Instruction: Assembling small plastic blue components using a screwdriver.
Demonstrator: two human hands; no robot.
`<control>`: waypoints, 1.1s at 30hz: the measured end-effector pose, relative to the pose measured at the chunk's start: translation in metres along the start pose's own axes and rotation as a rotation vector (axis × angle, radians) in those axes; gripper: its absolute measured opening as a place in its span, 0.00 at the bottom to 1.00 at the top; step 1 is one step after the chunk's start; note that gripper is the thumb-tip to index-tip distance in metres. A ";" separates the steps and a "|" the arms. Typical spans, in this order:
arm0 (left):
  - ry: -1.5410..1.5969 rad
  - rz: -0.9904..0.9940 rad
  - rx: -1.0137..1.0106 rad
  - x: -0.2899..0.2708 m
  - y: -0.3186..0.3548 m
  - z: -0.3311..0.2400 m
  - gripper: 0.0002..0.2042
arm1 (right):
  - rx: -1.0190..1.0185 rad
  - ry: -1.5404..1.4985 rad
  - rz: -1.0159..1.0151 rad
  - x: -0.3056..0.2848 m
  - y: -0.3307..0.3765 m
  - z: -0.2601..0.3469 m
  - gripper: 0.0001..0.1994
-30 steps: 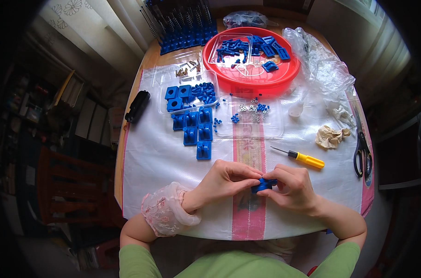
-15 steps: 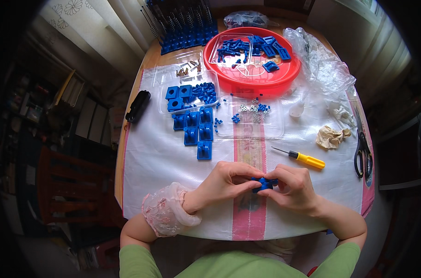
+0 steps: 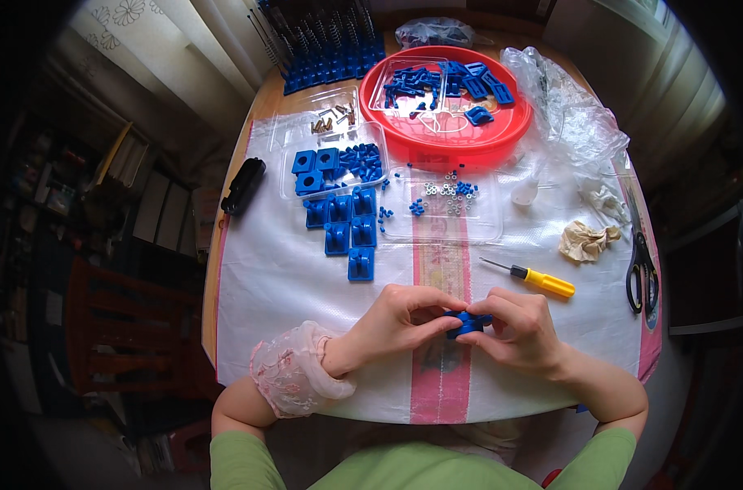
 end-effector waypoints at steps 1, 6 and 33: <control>-0.002 0.003 0.007 0.000 0.000 -0.001 0.13 | 0.002 0.001 0.001 0.000 0.000 0.000 0.14; 0.040 -0.017 0.000 0.001 -0.001 -0.004 0.12 | 0.002 0.000 -0.011 -0.001 -0.001 0.000 0.14; 0.038 0.012 -0.023 -0.001 0.000 0.001 0.10 | 0.017 -0.012 -0.006 0.001 0.001 -0.002 0.17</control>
Point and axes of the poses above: each hand's wrist, its own y-axis away from the middle knuckle, its own x-axis out of the palm, z = x × y, the point moved 6 cm from there along -y, towards the middle knuckle, and after that the axes turned 4 degrees about -z, right-handed, at the moved point
